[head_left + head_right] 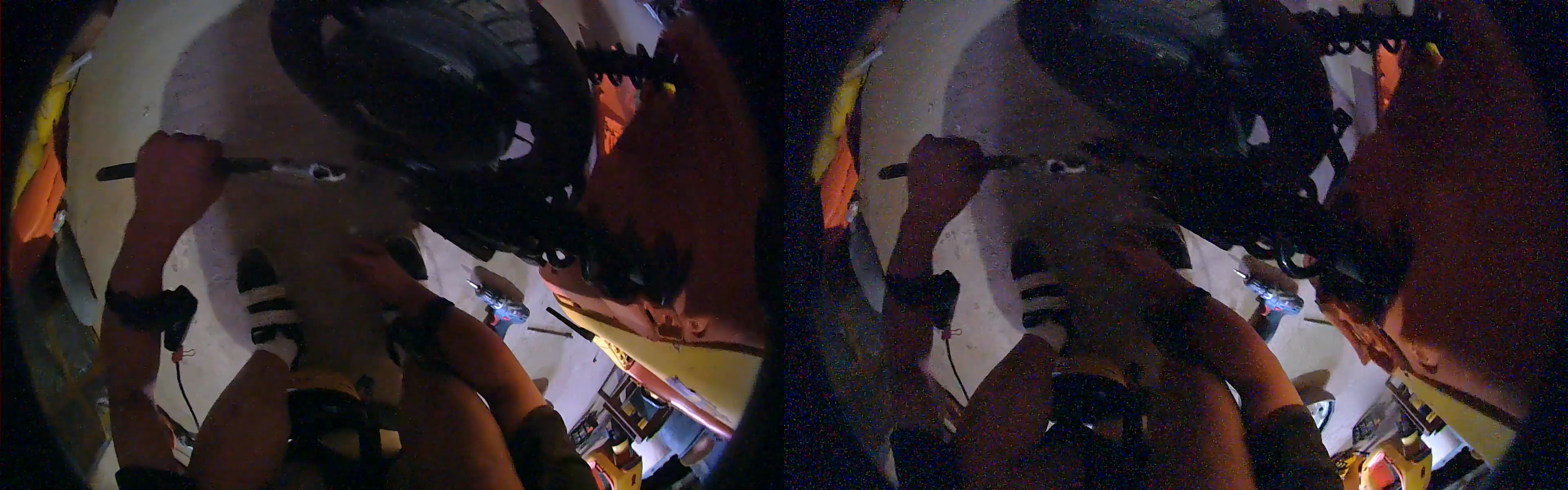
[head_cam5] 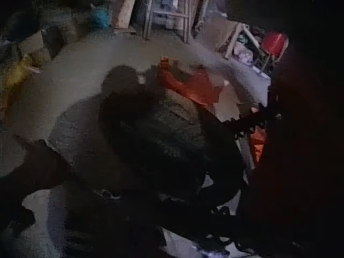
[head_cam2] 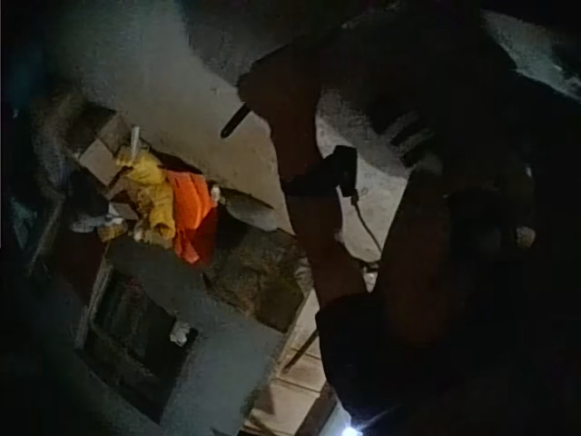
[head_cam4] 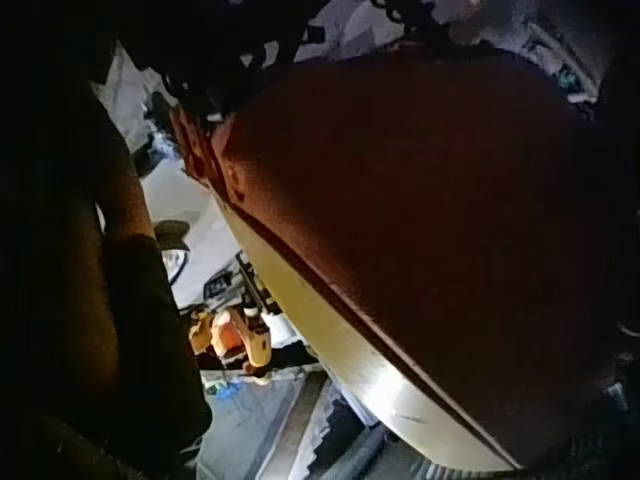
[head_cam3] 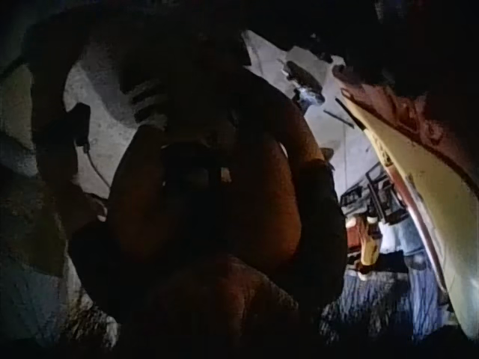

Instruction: Loosen and adjust components on the rear wheel area of a motorcycle using an adjustable wrench.

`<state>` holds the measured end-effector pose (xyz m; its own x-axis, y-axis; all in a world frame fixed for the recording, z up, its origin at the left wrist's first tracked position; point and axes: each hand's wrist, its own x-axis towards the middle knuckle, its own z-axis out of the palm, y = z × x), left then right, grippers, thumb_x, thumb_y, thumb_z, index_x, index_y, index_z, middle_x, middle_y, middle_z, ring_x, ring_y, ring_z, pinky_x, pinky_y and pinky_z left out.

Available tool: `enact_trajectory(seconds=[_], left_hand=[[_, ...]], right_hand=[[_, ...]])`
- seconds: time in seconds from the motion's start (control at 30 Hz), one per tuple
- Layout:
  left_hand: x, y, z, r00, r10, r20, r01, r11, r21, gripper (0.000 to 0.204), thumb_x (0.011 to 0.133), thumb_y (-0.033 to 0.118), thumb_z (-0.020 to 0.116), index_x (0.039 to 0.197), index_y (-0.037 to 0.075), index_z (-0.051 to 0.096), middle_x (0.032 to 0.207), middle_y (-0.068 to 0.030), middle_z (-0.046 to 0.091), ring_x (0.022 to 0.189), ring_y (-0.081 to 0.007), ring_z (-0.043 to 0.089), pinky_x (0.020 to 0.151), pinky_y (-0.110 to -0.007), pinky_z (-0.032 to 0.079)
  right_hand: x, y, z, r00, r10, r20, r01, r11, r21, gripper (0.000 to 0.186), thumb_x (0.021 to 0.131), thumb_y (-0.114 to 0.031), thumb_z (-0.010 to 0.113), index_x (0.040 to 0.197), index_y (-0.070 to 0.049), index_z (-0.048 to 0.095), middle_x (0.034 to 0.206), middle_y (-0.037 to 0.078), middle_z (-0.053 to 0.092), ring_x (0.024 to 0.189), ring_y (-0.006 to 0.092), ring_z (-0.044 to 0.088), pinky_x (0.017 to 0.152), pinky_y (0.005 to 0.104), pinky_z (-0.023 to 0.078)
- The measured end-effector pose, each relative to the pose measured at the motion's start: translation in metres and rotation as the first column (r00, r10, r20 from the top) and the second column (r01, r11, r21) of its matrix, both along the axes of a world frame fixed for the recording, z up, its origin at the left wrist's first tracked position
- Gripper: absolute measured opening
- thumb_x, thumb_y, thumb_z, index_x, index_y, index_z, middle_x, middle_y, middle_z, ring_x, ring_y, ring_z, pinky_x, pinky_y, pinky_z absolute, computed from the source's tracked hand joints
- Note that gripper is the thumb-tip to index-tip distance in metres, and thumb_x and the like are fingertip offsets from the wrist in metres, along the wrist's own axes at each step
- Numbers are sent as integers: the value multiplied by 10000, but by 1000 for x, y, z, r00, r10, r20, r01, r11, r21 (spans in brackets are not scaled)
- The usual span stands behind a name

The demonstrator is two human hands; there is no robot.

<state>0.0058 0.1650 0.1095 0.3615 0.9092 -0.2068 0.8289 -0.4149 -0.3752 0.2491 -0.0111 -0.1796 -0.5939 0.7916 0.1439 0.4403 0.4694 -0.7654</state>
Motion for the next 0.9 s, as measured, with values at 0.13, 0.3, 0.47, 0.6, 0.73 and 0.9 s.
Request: enact_trajectory(seconds=[0.13,0.3,0.47,0.6,0.73,0.9], left_hand=[[25,4,3,999,-32,-8,32,998,58,114,739,215,646,715,105,664,697,-101,648,676,-300,645,658,-416,491],[39,6,7,982,-183,53,179,981,68,80,741,189,638,719,114,656,681,-81,639,672,-278,645,675,-394,485],[56,7,15,985,-165,-49,167,985,35,74,752,191,638,731,123,661,690,-73,640,688,-265,649,682,-391,483],[42,8,25,984,-109,-143,121,990,71,92,765,217,649,748,128,667,709,-71,647,699,-260,651,679,-393,481],[33,11,28,989,-143,-33,146,981,130,116,769,245,667,750,131,671,696,-72,645,683,-260,648,671,-393,480],[51,11,27,985,-160,-65,167,978,125,96,760,213,667,729,123,661,687,-71,640,676,-262,646,692,-385,482]], right_hand=[[9,-5,-8,951,-182,-250,22,846,-532,298,868,-146,656,1152,-72,605,1207,136,567,1050,274,603,927,397,506],[8,1,2,915,-256,-312,28,811,-584,283,921,-170,598,1171,-39,584,1166,87,595,924,184,641,827,342,543],[10,6,8,787,-553,-272,-191,202,-961,291,921,-156,584,1187,-39,575,1141,68,617,950,183,643,860,345,534],[-2,6,19,836,-441,-327,-38,548,-836,312,906,-164,616,1197,-58,582,1188,98,599,1035,232,624,896,356,524],[3,7,19,975,-107,-196,57,968,-244,327,888,-191,643,1196,-94,594,1209,132,582,1119,288,577,932,387,508],[7,7,24,992,-99,-81,73,957,-280,334,852,-153,673,1176,-110,606,1152,128,593,1102,313,574,939,412,500]])
